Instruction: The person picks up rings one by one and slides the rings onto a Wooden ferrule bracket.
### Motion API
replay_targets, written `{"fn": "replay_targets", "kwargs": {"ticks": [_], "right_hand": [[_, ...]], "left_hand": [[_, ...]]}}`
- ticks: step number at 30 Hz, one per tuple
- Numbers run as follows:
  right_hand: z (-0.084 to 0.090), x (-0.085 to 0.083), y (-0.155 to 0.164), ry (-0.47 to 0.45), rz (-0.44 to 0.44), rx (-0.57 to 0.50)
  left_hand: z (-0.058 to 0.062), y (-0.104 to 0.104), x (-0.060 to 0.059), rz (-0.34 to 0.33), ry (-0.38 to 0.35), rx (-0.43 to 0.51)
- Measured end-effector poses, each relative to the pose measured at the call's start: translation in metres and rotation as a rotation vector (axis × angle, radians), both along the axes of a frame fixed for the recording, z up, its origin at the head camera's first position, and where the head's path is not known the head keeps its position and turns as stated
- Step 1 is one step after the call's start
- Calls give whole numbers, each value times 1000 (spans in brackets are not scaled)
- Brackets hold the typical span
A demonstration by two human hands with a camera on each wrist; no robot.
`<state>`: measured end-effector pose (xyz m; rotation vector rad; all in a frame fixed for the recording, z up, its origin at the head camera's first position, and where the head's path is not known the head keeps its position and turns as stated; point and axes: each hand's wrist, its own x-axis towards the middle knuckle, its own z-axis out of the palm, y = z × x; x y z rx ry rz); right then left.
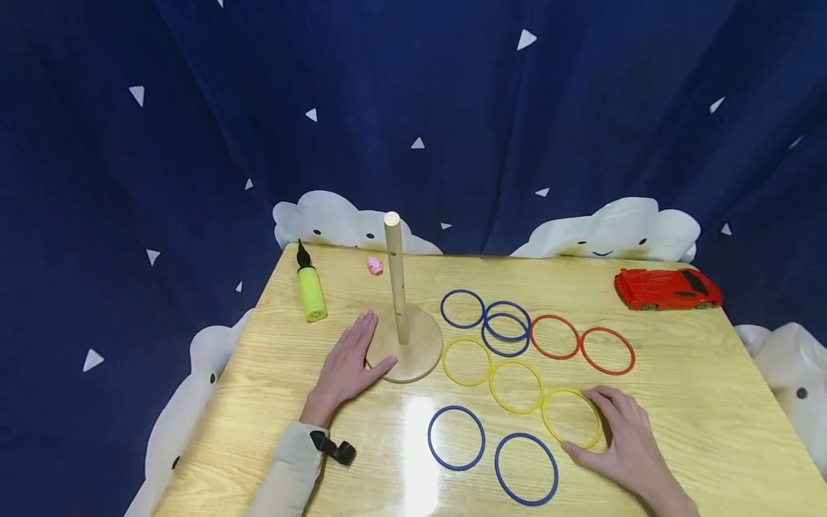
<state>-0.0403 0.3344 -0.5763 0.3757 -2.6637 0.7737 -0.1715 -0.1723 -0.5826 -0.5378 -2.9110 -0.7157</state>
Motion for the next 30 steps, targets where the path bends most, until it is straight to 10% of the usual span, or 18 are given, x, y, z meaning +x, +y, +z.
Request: {"fn": "replay_targets", "kwargs": {"ticks": [12, 30], "right_hand": [[5, -6, 0, 72, -2, -37], [74, -48, -16, 76, 116, -69]], "left_hand": [[1, 0, -1, 2, -31, -10], [3, -1, -1, -4, -17, -32]]}}
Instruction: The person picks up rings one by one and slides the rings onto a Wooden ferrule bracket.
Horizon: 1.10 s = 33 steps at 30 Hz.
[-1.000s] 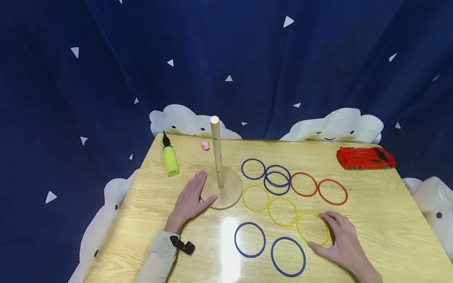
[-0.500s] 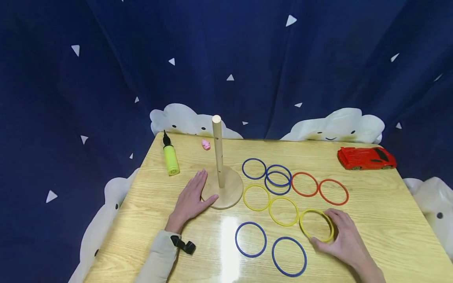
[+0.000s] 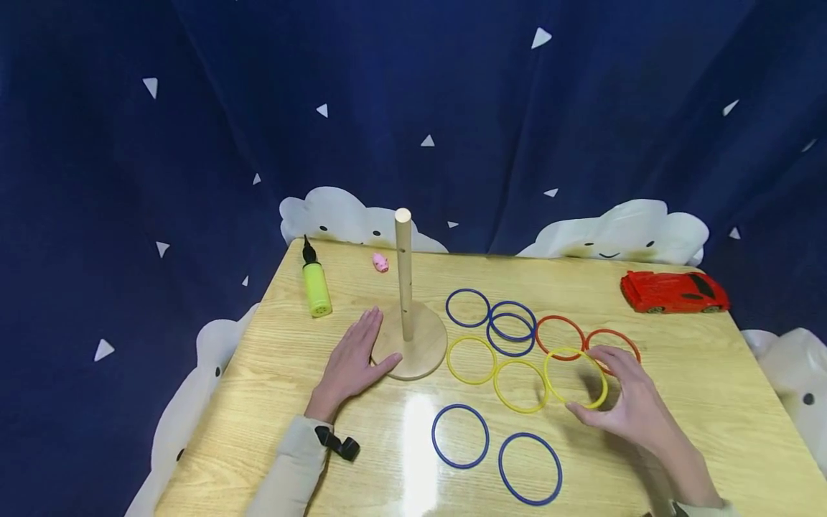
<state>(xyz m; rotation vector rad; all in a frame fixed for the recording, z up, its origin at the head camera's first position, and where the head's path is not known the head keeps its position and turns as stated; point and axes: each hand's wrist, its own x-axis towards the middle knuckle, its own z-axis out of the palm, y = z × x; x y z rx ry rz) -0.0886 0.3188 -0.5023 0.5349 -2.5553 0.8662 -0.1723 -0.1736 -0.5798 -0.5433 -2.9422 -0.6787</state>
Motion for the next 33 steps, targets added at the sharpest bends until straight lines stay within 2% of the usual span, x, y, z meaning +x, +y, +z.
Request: {"fn": "replay_targets", "kwargs": {"ticks": [9, 20, 26, 33], "right_hand": [[48, -39, -21, 60, 102, -35], [112, -94, -49, 201, 317, -183], [149, -116, -71, 231, 400, -185], [184, -134, -104, 298, 489, -135]], "left_hand": [[-1, 0, -3, -1, 10, 1], [1, 2, -1, -2, 23, -31], [2, 3, -3, -4, 28, -33], [0, 0, 0, -12, 51, -27]]}}
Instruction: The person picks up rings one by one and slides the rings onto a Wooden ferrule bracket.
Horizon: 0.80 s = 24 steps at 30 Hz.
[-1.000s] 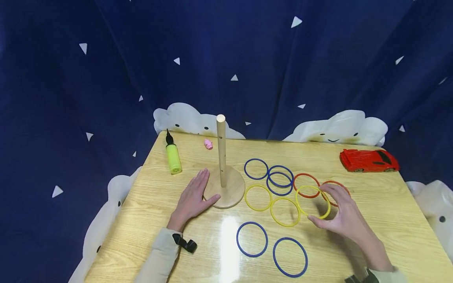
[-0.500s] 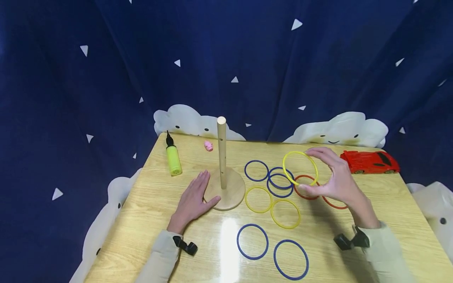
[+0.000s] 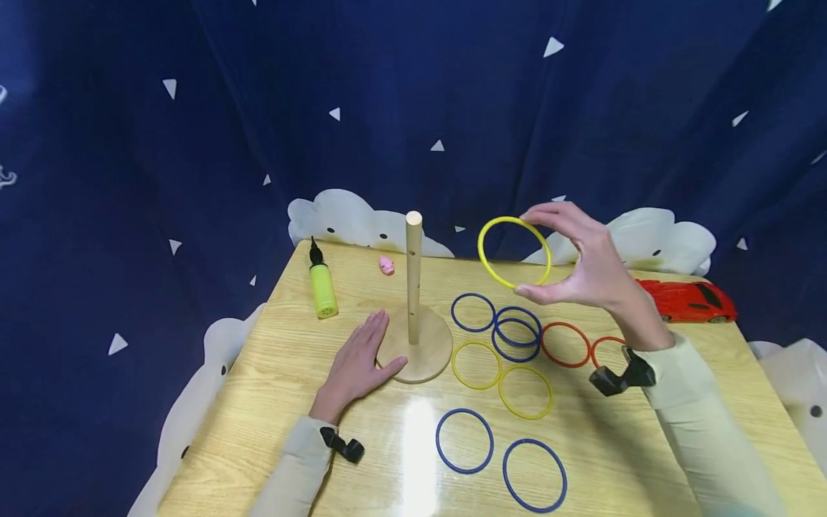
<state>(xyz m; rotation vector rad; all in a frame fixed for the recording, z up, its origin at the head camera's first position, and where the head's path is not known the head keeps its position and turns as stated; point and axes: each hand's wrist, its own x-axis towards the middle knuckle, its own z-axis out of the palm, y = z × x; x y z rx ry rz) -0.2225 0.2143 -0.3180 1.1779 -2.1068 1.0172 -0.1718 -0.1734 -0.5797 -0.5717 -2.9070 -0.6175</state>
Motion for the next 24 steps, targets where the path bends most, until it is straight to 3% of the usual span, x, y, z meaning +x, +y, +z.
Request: {"fn": "replay_targets", "kwargs": {"ticks": [8, 13, 18, 24], "right_hand": [[36, -9, -30, 121, 5, 68], [49, -16, -50, 136, 36, 64], [49, -24, -72, 111, 54, 63], [36, -28, -88, 73, 48, 118]], "left_hand": [[4, 1, 2, 10, -49, -3], [2, 3, 1, 2, -36, 8], [1, 3, 1, 7, -22, 15], [1, 2, 2, 18, -23, 19]]}}
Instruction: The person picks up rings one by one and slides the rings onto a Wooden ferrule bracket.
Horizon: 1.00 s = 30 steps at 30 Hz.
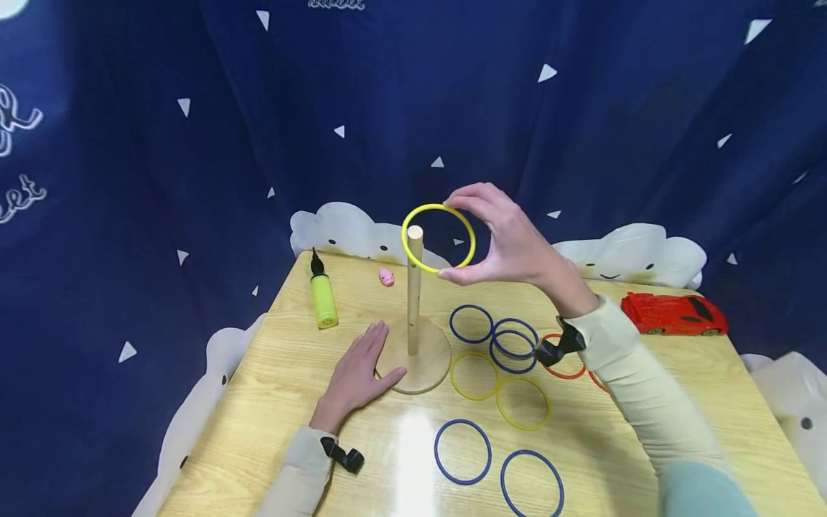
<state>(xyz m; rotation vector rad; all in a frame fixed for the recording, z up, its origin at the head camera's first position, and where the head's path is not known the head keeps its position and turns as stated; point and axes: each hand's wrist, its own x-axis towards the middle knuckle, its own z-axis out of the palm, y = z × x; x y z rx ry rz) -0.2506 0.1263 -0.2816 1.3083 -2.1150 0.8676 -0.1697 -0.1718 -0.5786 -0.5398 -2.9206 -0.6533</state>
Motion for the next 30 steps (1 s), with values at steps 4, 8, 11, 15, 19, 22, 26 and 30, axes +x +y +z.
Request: {"fn": "replay_targets", "kwargs": {"ticks": [4, 8, 11, 15, 19, 22, 26, 30], "right_hand": [[-18, 3, -6, -16, 1, 24], [-39, 8, -10, -34, 4, 32], [-57, 12, -13, -67, 0, 43], [-83, 19, -16, -118, -14, 60], [-112, 25, -19, -163, -37, 91], [-135, 27, -20, -199, -66, 126], [-162, 23, -21, -244, -109, 158], [-192, 17, -25, -276, -142, 194]], "left_hand": [[-2, 0, 3, 2, -15, -11], [-3, -1, 6, 1, -12, -15], [-3, -1, 7, 5, -12, -16], [-4, -2, 8, 9, -7, -17], [-3, -4, 11, 11, -15, -19], [-1, -4, 9, 20, -30, -23], [2, -2, 3, 14, -12, -7], [1, 0, -1, 2, 14, 8]]}}
